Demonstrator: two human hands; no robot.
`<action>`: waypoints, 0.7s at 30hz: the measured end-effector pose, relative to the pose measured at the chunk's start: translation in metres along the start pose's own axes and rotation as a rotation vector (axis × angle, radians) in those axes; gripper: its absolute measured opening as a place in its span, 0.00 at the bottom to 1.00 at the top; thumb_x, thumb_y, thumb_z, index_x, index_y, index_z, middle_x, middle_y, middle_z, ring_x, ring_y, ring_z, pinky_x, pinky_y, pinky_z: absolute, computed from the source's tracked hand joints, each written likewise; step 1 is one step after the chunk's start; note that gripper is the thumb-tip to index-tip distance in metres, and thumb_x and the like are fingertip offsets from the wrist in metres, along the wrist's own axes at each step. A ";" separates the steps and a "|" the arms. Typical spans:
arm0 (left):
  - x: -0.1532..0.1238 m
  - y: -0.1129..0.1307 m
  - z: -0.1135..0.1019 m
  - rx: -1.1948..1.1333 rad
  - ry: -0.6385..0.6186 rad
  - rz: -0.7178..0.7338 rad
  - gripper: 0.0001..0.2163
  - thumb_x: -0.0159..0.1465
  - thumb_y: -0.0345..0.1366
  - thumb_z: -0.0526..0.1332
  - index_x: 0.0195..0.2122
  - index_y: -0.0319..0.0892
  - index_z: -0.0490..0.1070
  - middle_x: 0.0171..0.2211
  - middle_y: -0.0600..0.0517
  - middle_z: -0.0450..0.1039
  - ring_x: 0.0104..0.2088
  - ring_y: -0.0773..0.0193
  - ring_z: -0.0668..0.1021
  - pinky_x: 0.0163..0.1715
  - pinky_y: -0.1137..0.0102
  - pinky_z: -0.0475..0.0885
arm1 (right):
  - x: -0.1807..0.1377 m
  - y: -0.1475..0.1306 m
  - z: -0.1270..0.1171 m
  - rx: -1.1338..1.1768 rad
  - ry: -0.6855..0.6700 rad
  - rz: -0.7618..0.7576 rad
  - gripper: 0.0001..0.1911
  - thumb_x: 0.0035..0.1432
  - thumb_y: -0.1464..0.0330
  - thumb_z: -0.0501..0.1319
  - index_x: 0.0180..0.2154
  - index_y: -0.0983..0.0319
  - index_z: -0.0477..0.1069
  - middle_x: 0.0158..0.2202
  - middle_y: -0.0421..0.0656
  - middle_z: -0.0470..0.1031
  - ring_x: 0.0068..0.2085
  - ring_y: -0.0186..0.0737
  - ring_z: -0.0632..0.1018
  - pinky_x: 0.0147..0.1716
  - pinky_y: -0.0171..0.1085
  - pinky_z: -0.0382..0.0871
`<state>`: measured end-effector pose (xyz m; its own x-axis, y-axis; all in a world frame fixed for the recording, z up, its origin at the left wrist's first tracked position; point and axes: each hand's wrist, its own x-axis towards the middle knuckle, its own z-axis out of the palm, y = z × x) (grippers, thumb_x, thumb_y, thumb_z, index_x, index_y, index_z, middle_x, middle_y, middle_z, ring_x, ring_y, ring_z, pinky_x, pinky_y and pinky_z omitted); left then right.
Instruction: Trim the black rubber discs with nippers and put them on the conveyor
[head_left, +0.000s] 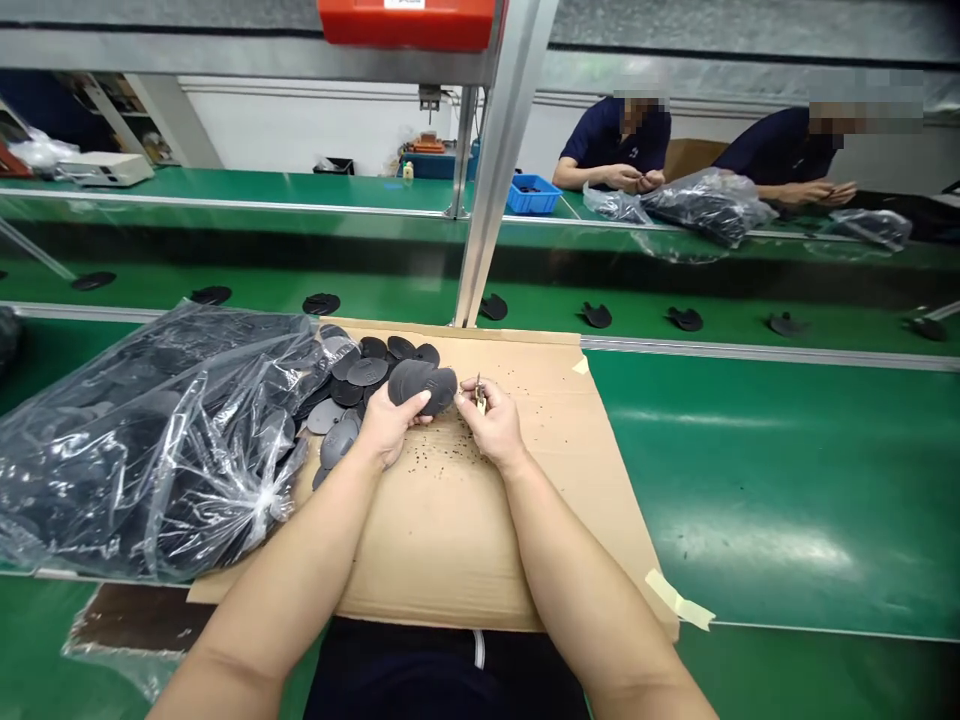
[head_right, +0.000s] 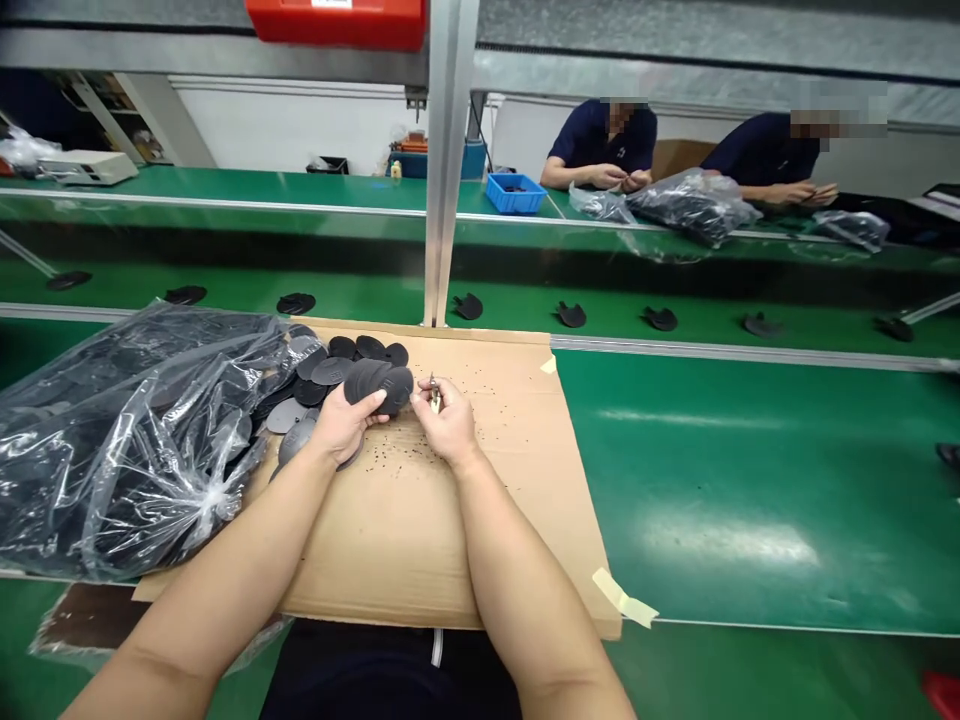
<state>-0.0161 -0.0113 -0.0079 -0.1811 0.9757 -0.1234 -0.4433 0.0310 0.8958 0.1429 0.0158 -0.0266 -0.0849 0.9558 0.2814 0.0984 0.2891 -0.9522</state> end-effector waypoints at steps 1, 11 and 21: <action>0.000 0.001 0.001 -0.026 -0.004 0.000 0.22 0.44 0.35 0.75 0.40 0.38 0.72 0.34 0.49 0.76 0.29 0.65 0.77 0.26 0.71 0.75 | -0.001 -0.002 0.000 -0.027 -0.018 -0.009 0.14 0.53 0.59 0.63 0.38 0.61 0.69 0.29 0.39 0.71 0.30 0.35 0.71 0.34 0.36 0.68; -0.003 -0.003 -0.001 -0.010 -0.137 -0.036 0.24 0.47 0.39 0.74 0.43 0.38 0.71 0.40 0.46 0.76 0.36 0.59 0.79 0.34 0.64 0.77 | -0.004 -0.005 0.002 -0.041 -0.060 -0.032 0.10 0.55 0.61 0.61 0.34 0.61 0.70 0.27 0.38 0.70 0.27 0.33 0.68 0.30 0.34 0.65; -0.002 -0.007 -0.002 0.004 -0.178 0.024 0.18 0.47 0.37 0.74 0.39 0.37 0.76 0.39 0.46 0.78 0.41 0.58 0.79 0.51 0.59 0.71 | -0.007 -0.009 0.004 -0.026 -0.150 -0.022 0.17 0.57 0.54 0.60 0.31 0.62 0.69 0.26 0.37 0.67 0.28 0.33 0.67 0.30 0.33 0.63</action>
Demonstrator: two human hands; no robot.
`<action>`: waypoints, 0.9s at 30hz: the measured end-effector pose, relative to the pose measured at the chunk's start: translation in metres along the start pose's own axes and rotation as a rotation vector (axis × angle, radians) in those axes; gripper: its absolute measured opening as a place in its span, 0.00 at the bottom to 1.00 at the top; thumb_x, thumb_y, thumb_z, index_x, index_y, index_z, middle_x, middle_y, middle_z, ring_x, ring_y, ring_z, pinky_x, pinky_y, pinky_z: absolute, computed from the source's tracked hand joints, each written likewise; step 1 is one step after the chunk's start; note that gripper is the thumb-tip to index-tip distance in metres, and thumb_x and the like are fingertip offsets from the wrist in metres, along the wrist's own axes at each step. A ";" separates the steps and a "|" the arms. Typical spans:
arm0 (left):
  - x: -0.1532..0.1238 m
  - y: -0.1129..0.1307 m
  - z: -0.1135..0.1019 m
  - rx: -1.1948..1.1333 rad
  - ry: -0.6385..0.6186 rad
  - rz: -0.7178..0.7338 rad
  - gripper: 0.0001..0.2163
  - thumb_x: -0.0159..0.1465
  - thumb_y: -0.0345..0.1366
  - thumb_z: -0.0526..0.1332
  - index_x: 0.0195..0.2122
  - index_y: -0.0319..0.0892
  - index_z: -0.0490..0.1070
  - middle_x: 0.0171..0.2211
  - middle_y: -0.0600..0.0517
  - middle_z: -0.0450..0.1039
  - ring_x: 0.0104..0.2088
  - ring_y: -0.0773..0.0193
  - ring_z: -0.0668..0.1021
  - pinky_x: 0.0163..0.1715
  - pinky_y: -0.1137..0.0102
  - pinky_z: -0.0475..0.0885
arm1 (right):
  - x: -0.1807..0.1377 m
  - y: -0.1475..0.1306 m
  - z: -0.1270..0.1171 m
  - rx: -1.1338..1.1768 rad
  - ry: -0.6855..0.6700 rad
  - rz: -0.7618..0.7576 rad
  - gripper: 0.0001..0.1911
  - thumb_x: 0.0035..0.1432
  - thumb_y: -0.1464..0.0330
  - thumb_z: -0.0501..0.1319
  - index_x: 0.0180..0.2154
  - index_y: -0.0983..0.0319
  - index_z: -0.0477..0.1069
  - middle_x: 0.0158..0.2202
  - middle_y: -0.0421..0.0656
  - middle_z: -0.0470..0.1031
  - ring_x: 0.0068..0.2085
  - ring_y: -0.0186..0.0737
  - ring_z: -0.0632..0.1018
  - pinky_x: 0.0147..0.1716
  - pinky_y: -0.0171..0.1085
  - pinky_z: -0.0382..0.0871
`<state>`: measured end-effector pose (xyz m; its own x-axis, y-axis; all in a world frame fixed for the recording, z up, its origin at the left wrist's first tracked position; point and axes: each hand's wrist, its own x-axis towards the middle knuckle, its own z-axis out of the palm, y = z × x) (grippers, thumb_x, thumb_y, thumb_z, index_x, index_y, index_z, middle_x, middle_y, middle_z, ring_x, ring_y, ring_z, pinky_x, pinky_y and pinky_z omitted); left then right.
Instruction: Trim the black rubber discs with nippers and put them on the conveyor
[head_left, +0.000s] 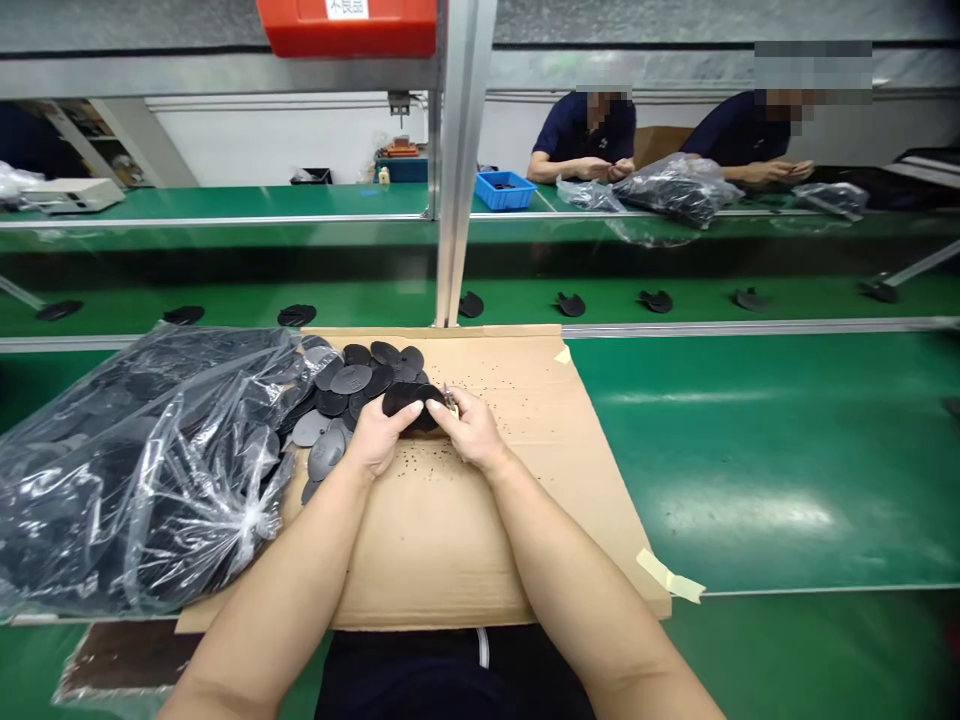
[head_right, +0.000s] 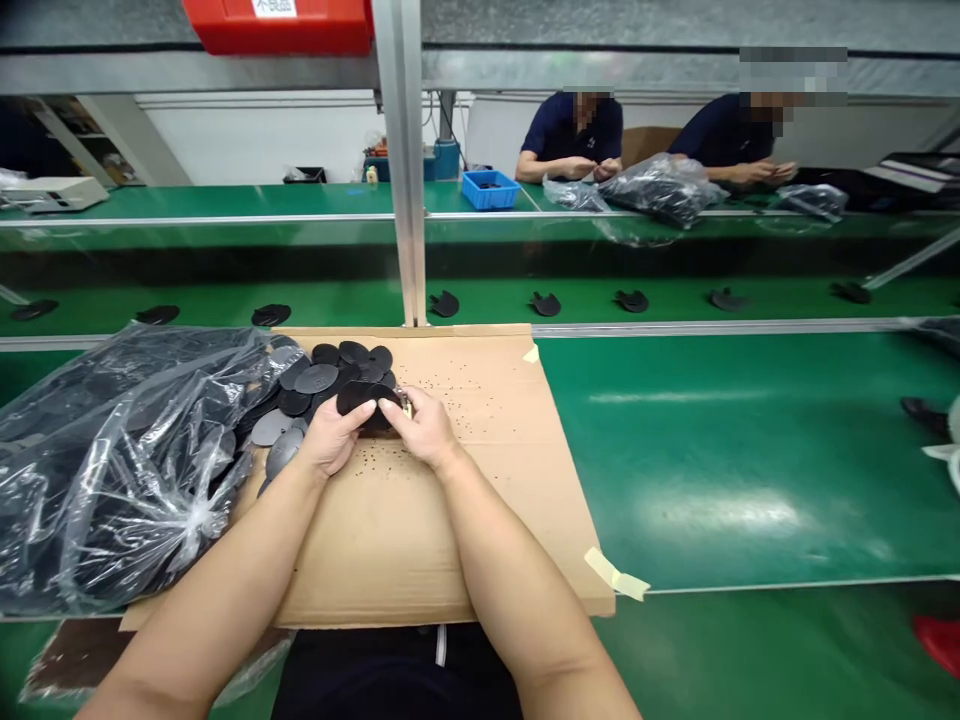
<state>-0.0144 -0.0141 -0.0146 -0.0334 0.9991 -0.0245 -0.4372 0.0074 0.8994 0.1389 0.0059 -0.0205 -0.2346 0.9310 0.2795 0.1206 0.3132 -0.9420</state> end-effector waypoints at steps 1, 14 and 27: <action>0.000 0.000 0.000 0.000 0.002 0.007 0.18 0.47 0.36 0.74 0.38 0.37 0.76 0.38 0.46 0.79 0.41 0.59 0.79 0.51 0.59 0.70 | -0.001 -0.002 0.000 -0.015 -0.005 0.003 0.17 0.57 0.54 0.60 0.31 0.62 0.69 0.26 0.37 0.66 0.28 0.32 0.67 0.30 0.32 0.62; -0.004 -0.004 0.003 -0.098 -0.007 -0.092 0.19 0.48 0.34 0.73 0.42 0.40 0.74 0.40 0.47 0.78 0.41 0.57 0.79 0.43 0.62 0.75 | -0.007 -0.018 0.002 -0.110 0.125 -0.035 0.22 0.56 0.54 0.61 0.21 0.60 0.58 0.20 0.33 0.57 0.24 0.29 0.61 0.24 0.31 0.57; -0.001 0.007 0.001 -0.266 -0.061 -0.370 0.17 0.57 0.37 0.68 0.46 0.41 0.70 0.30 0.53 0.72 0.23 0.71 0.74 0.16 0.78 0.66 | -0.007 -0.016 0.008 -0.167 0.116 -0.381 0.07 0.60 0.67 0.59 0.38 0.60 0.75 0.33 0.44 0.77 0.36 0.40 0.76 0.41 0.41 0.71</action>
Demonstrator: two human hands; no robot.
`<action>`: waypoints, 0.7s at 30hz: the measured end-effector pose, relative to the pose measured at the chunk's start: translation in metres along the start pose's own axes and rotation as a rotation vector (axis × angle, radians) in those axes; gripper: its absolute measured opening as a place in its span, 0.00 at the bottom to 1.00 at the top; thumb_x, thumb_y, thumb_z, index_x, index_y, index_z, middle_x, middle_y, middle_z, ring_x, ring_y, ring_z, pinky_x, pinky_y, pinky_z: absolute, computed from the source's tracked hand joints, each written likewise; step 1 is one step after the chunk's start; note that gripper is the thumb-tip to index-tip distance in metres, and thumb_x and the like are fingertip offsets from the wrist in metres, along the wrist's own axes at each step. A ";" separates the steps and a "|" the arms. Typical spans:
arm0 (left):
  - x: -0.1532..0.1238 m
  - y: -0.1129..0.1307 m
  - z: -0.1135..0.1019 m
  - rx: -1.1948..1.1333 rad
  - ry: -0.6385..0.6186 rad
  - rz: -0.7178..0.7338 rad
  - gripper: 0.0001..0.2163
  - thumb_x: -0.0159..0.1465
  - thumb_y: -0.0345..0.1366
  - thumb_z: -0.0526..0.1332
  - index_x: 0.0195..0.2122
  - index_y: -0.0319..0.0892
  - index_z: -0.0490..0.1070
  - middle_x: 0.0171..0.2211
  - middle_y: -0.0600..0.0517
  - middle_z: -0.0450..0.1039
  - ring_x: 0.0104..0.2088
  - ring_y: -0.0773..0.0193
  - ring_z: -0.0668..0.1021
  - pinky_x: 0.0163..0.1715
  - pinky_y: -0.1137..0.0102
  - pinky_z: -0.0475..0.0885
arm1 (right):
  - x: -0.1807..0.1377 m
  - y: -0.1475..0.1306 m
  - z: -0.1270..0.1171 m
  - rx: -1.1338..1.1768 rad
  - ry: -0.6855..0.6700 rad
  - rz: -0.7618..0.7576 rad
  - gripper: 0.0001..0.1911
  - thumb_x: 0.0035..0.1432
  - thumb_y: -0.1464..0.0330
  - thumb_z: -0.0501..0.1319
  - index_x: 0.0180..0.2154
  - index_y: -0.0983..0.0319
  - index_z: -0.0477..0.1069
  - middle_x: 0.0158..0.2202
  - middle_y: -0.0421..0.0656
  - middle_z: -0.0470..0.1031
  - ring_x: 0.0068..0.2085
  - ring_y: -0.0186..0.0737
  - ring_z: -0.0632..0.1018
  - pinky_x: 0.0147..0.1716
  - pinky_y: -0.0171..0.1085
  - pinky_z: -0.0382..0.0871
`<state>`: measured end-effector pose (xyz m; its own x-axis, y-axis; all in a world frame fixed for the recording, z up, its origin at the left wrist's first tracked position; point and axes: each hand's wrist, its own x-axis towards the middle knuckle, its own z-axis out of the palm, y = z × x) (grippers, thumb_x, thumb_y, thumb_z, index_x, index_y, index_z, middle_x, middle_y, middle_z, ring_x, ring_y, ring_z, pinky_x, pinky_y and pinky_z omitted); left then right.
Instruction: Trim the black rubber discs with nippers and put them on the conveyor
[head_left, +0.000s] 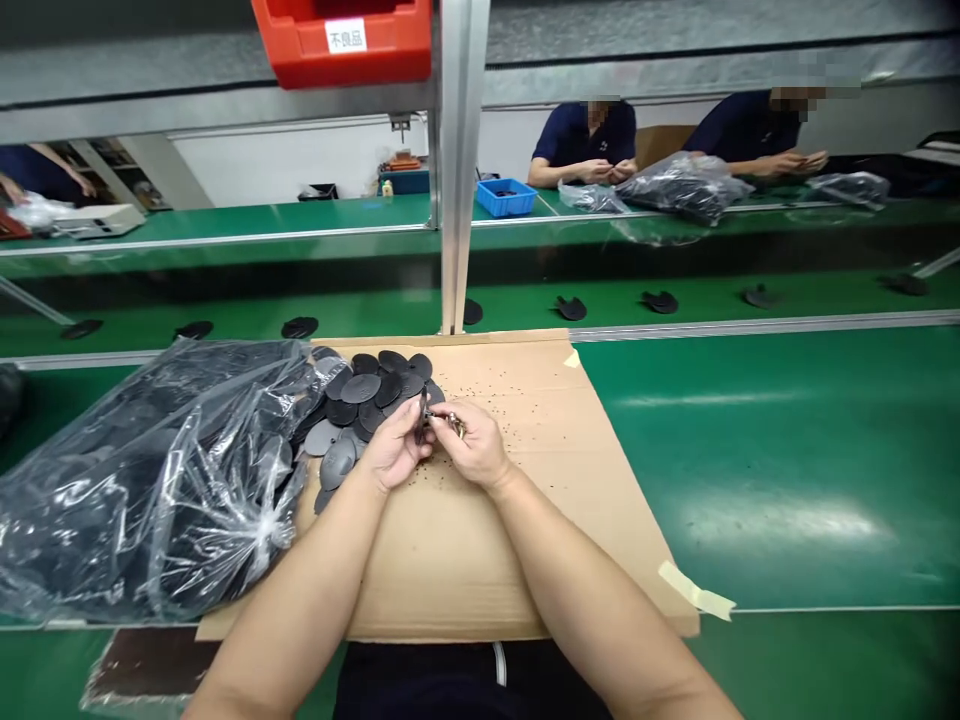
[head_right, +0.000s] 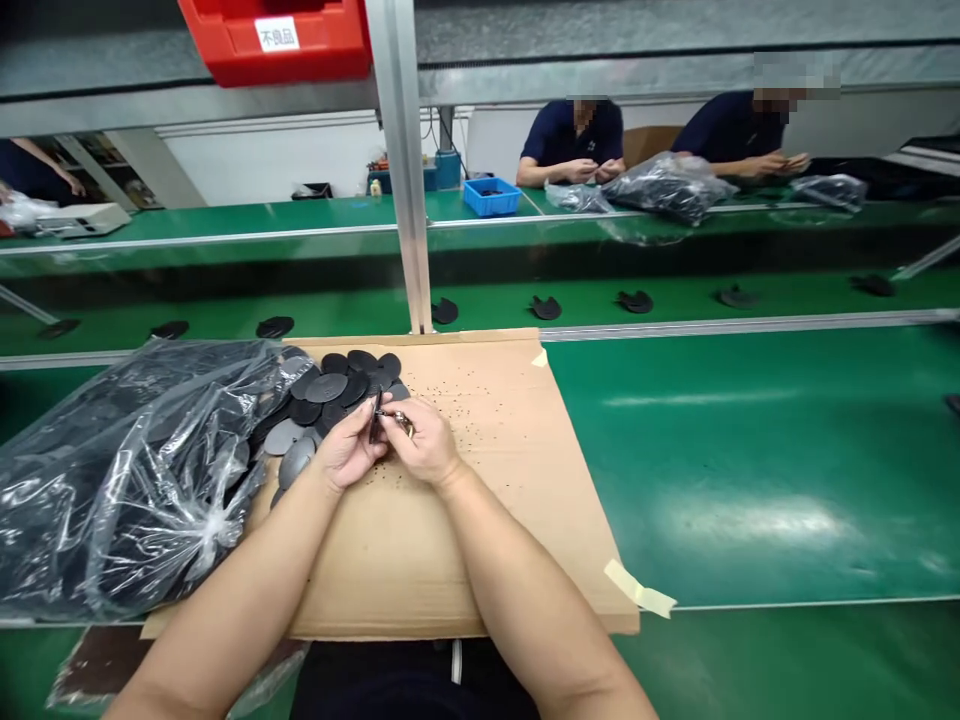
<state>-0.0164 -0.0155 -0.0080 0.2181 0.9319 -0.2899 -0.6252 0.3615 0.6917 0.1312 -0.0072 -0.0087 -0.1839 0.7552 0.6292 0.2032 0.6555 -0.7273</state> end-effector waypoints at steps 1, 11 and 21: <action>-0.001 -0.001 0.000 -0.005 -0.012 -0.008 0.18 0.57 0.39 0.68 0.47 0.40 0.70 0.30 0.53 0.72 0.23 0.70 0.74 0.16 0.78 0.66 | 0.001 -0.001 -0.001 -0.018 -0.004 -0.022 0.07 0.60 0.68 0.59 0.38 0.59 0.75 0.33 0.44 0.77 0.36 0.40 0.76 0.41 0.41 0.71; -0.003 0.000 -0.003 0.039 -0.010 -0.019 0.23 0.51 0.41 0.72 0.46 0.40 0.71 0.28 0.54 0.70 0.23 0.72 0.72 0.16 0.79 0.64 | 0.002 -0.002 -0.007 -0.210 -0.113 -0.124 0.09 0.61 0.69 0.56 0.38 0.58 0.75 0.35 0.45 0.78 0.37 0.41 0.75 0.42 0.43 0.68; 0.027 0.019 0.008 0.124 0.290 0.357 0.22 0.49 0.28 0.69 0.46 0.41 0.71 0.42 0.48 0.75 0.39 0.62 0.78 0.37 0.68 0.75 | 0.002 0.027 -0.001 0.016 0.274 0.286 0.14 0.60 0.60 0.59 0.43 0.62 0.67 0.28 0.39 0.66 0.30 0.37 0.70 0.35 0.39 0.67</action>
<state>-0.0161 0.0163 0.0030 -0.2232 0.9580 -0.1800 -0.5252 0.0374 0.8501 0.1371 0.0117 -0.0266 0.1414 0.8825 0.4486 0.1936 0.4198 -0.8868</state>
